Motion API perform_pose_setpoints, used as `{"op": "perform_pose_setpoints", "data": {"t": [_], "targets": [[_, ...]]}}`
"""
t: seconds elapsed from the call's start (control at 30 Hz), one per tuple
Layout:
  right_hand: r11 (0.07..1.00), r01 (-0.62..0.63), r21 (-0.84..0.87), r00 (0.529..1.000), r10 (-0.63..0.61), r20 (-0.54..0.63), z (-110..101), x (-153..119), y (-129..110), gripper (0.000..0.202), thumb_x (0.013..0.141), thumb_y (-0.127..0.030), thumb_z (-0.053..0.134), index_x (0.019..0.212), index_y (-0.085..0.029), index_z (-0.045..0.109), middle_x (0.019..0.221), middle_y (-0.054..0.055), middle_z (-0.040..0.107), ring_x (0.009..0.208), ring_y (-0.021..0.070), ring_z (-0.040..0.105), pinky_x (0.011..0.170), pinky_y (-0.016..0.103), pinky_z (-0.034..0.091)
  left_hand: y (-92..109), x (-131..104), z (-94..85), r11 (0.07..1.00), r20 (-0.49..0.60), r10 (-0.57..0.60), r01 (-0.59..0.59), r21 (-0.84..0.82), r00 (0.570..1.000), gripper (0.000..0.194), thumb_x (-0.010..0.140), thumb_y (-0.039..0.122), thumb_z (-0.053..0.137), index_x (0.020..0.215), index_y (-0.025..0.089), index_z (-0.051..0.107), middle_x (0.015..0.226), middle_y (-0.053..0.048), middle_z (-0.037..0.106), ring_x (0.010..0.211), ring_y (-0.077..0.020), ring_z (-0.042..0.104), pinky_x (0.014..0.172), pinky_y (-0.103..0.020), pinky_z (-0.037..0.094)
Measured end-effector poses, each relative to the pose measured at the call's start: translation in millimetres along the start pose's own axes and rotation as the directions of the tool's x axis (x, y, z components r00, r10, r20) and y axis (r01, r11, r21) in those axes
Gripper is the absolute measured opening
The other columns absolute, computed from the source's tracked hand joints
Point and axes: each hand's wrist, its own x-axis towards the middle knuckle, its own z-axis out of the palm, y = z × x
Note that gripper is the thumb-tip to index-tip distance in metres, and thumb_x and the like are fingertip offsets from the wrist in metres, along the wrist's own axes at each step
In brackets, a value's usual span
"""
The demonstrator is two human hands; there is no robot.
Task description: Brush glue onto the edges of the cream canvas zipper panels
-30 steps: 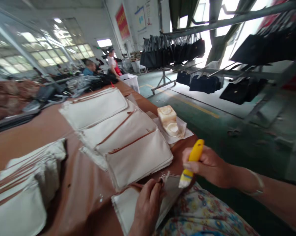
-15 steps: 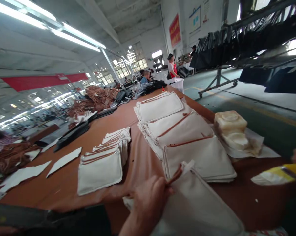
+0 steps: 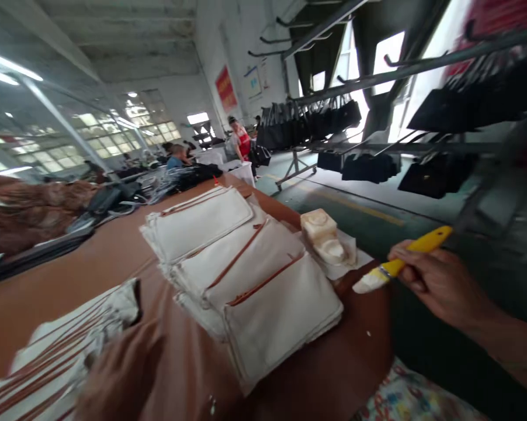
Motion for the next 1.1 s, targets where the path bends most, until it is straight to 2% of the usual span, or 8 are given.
{"op": "perform_pose_setpoints", "data": {"t": [0.07, 0.1, 0.17, 0.27, 0.47, 0.83, 1.0, 1.1], "targets": [[0.998, 0.056, 0.041, 0.998, -0.056, -0.018, 2, 12, 0, 0.027, 0.073, -0.039, 0.078, 0.079, -0.015, 0.068, 0.057, -0.001, 0.050, 0.047, 0.0060, 0.038, 0.037, 0.016, 0.024, 82, 32, 32.2, 0.935, 0.000, 0.335, -0.333, -0.121, 0.942, 0.025, 0.092, 0.025, 0.053, 0.116, 0.026, 0.056, 0.109, -0.004, 0.067, 0.103, -0.0215, 0.061, 0.090, -0.034, 0.048], [0.995, 0.082, 0.049, 0.997, -0.082, -0.012, 1, 19, 2, 0.027, 0.074, -0.039, 0.077, 0.080, -0.014, 0.067, 0.057, -0.001, 0.050, 0.047, 0.0060, 0.037, 0.037, 0.016, 0.024, 122, 50, 44.8, 0.929, -0.007, 0.340, -0.337, -0.151, 0.940, 0.024, 0.092, 0.024, 0.055, 0.116, 0.025, 0.057, 0.109, -0.004, 0.067, 0.102, -0.0211, 0.061, 0.089, -0.033, 0.048], [0.992, 0.120, 0.041, 0.993, -0.120, -0.003, -1, 37, 7, 0.029, 0.077, -0.041, 0.075, 0.082, -0.014, 0.066, 0.058, -0.002, 0.050, 0.047, 0.0062, 0.037, 0.038, 0.016, 0.024, 189, 85, 66.3, 0.971, 0.125, 0.218, -0.202, -0.126, 0.968, 0.026, 0.094, 0.031, 0.052, 0.118, 0.022, 0.057, 0.109, -0.006, 0.066, 0.097, -0.0222, 0.060, 0.085, -0.035, 0.047], [0.986, 0.157, -0.055, 0.987, -0.156, 0.025, -7, 61, 19, 0.033, 0.081, -0.045, 0.071, 0.085, -0.013, 0.064, 0.060, -0.001, 0.052, 0.047, 0.0070, 0.039, 0.040, 0.018, 0.028, 244, 127, 95.1, 0.999, 0.291, 0.003, 0.009, -0.041, 0.957, 0.027, 0.096, 0.035, 0.046, 0.113, 0.020, 0.059, 0.102, -0.007, 0.066, 0.093, -0.0246, 0.059, 0.078, -0.037, 0.044], [0.919, 0.278, -0.278, 0.957, -0.239, 0.166, -15, 99, 51, 0.035, 0.088, -0.048, 0.060, 0.092, -0.014, 0.065, 0.065, 0.000, 0.057, 0.051, 0.0115, 0.049, 0.048, 0.022, 0.038, 269, 155, 122.7, 0.998, 0.332, -0.058, 0.060, 0.004, 0.942, 0.021, 0.094, 0.034, 0.047, 0.091, 0.021, 0.064, 0.092, -0.007, 0.062, 0.090, -0.0264, 0.057, 0.068, -0.035, 0.039], [0.620, 0.577, -0.532, 0.806, -0.323, 0.496, -6, 153, 91, 0.016, 0.089, -0.029, 0.058, 0.089, -0.019, 0.071, 0.089, 0.004, 0.071, 0.081, 0.0184, 0.065, 0.075, 0.027, 0.046, 292, 132, 96.1, 0.973, 0.271, 0.127, -0.066, -0.222, 0.954, 0.021, 0.095, 0.025, 0.046, 0.107, 0.026, 0.063, 0.121, -0.005, 0.058, 0.104, -0.0210, 0.054, 0.091, -0.034, 0.042], [0.590, 0.619, -0.518, 0.767, -0.312, 0.561, -6, 156, 95, 0.013, 0.088, -0.026, 0.060, 0.091, -0.022, 0.072, 0.093, 0.004, 0.071, 0.087, 0.0194, 0.065, 0.080, 0.027, 0.046, 305, 151, 108.7, 0.977, 0.637, 0.000, 0.136, -0.164, 0.771, 0.018, 0.093, 0.027, 0.045, 0.091, 0.021, 0.061, 0.109, -0.006, 0.063, 0.102, -0.0236, 0.059, 0.076, -0.033, 0.048], [0.540, 0.680, -0.497, 0.719, -0.355, 0.597, -16, 152, 93, 0.017, 0.092, -0.028, 0.056, 0.097, -0.021, 0.071, 0.097, 0.005, 0.069, 0.088, 0.0192, 0.063, 0.082, 0.028, 0.046, 312, 162, 117.9, 0.976, 0.682, -0.014, 0.158, -0.149, 0.731, 0.018, 0.091, 0.034, 0.048, 0.095, 0.021, 0.060, 0.105, -0.007, 0.064, 0.098, -0.0250, 0.062, 0.073, -0.034, 0.047]]}}
